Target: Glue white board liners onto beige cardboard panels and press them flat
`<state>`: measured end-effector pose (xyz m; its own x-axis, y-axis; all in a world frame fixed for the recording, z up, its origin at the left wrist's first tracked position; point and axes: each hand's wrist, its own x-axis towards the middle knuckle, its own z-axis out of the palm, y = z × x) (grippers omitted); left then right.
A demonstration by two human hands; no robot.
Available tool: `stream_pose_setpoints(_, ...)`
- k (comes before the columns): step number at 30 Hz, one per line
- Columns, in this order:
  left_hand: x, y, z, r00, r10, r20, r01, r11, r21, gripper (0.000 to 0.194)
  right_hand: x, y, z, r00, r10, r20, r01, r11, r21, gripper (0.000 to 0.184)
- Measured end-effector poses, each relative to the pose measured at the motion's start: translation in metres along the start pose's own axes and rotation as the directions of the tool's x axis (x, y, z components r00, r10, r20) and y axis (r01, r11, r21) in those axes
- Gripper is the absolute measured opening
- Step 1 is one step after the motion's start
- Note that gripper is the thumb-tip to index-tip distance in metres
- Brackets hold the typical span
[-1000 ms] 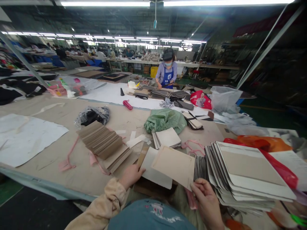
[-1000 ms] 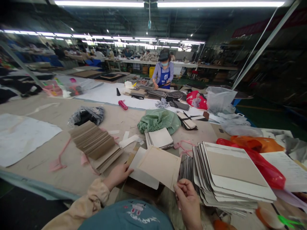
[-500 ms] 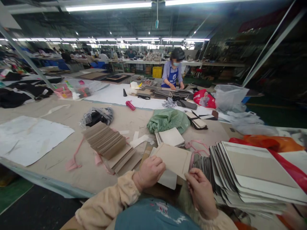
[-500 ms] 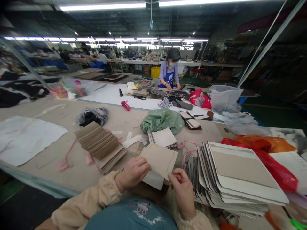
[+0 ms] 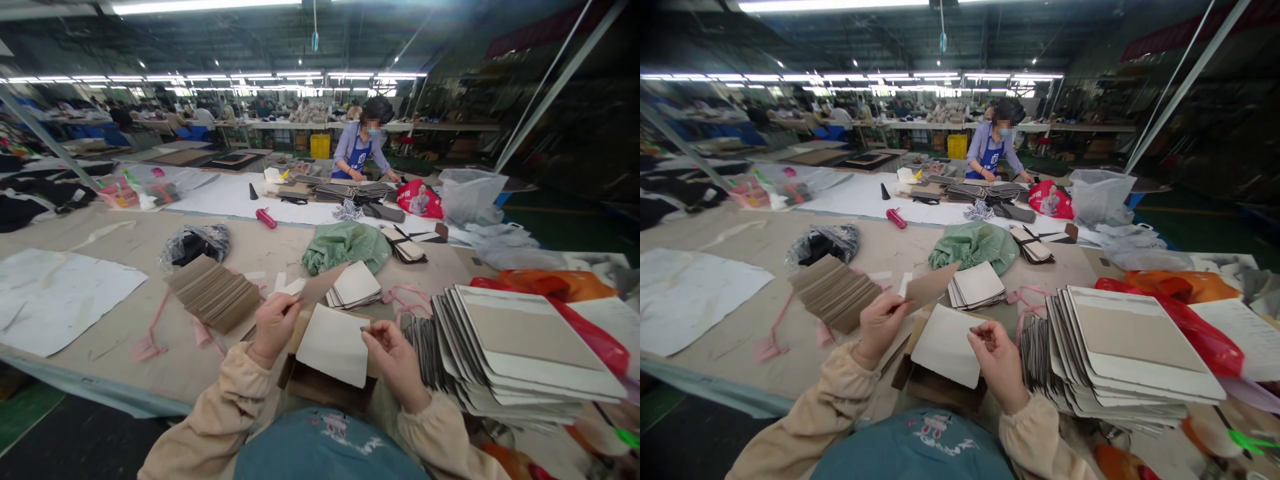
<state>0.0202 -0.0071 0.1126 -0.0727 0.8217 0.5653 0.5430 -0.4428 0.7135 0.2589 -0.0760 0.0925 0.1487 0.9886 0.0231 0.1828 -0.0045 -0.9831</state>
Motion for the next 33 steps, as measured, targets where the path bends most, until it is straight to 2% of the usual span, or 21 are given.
stream_pose_setpoints(1,0.001,-0.006,-0.003,0.986,-0.154,-0.064,0.148,0.985,-0.088,0.013,-0.003,0.015,0.0,1.0,-0.028,0.008,0.029,0.987,-0.158,0.033)
stream_pose_setpoints(2,0.001,-0.012,-0.006,0.945,-0.312,-0.099,0.286,0.935,-0.209,0.017,-0.005,0.031,0.0,0.998,-0.053,0.016,0.055,0.948,-0.312,0.037)
stream_pose_setpoints(3,0.0,-0.017,-0.009,0.886,-0.455,-0.094,0.399,0.849,-0.348,0.021,-0.008,0.047,0.0,0.996,-0.088,0.036,0.094,0.889,-0.448,0.043)
stream_pose_setpoints(5,-0.005,-0.026,-0.011,0.76,-0.65,-0.009,0.52,0.616,-0.592,0.027,-0.013,0.072,0.002,0.988,-0.123,0.093,0.154,0.758,-0.634,0.055)
stream_pose_setpoints(8,-0.018,-0.031,-0.01,0.633,-0.762,0.135,0.561,0.332,-0.758,0.032,-0.017,0.093,0.003,0.979,-0.092,0.18,0.198,0.61,-0.767,0.062)
stream_pose_setpoints(10,-0.03,-0.03,-0.007,0.567,-0.796,0.212,0.583,0.207,-0.786,0.031,-0.016,0.098,0.003,0.975,-0.068,0.213,0.215,0.555,-0.804,0.062)
stream_pose_setpoints(13,-0.047,-0.025,0.0,0.494,-0.808,0.32,0.617,0.067,-0.784,0.025,-0.014,0.099,0.001,0.972,-0.089,0.219,0.233,0.529,-0.816,0.062)
stream_pose_setpoints(16,-0.06,-0.02,0.009,0.446,-0.802,0.398,0.623,-0.042,-0.781,0.019,-0.011,0.096,-0.001,0.967,-0.175,0.185,0.252,0.559,-0.79,0.057)
stream_pose_setpoints(19,-0.069,-0.014,0.021,0.381,-0.814,0.438,0.614,-0.131,-0.779,0.015,-0.007,0.087,0.0,0.961,-0.256,0.103,0.255,0.682,-0.685,0.046)
stream_pose_setpoints(20,-0.072,-0.012,0.024,0.362,-0.818,0.448,0.611,-0.155,-0.777,0.013,-0.006,0.083,0.002,0.968,-0.244,0.063,0.23,0.755,-0.614,0.043)
stream_pose_setpoints(22,-0.076,-0.008,0.031,0.34,-0.814,0.471,0.607,-0.193,-0.771,0.012,-0.002,0.072,0.006,0.992,-0.126,-0.01,0.113,0.915,-0.387,0.04)
stream_pose_setpoints(24,-0.079,-0.005,0.037,0.335,-0.799,0.499,0.61,-0.22,-0.761,0.012,0.0,0.058,0.011,0.998,0.04,-0.038,-0.044,0.993,-0.113,0.037)
stream_pose_setpoints(27,-0.082,-0.001,0.043,0.319,-0.788,0.526,0.625,-0.243,-0.742,0.01,0.001,0.038,0.019,0.986,0.16,-0.039,-0.154,0.981,0.12,0.035)
stream_pose_setpoints(30,-0.084,0.002,0.048,0.314,-0.773,0.552,0.642,-0.255,-0.723,0.011,0.001,0.025,0.025,0.982,0.183,-0.045,-0.174,0.972,0.16,0.035)
stream_pose_setpoints(33,-0.085,0.006,0.052,0.317,-0.764,0.562,0.673,-0.236,-0.701,0.015,0.001,0.023,0.027,0.979,0.196,-0.061,-0.183,0.968,0.169,0.035)
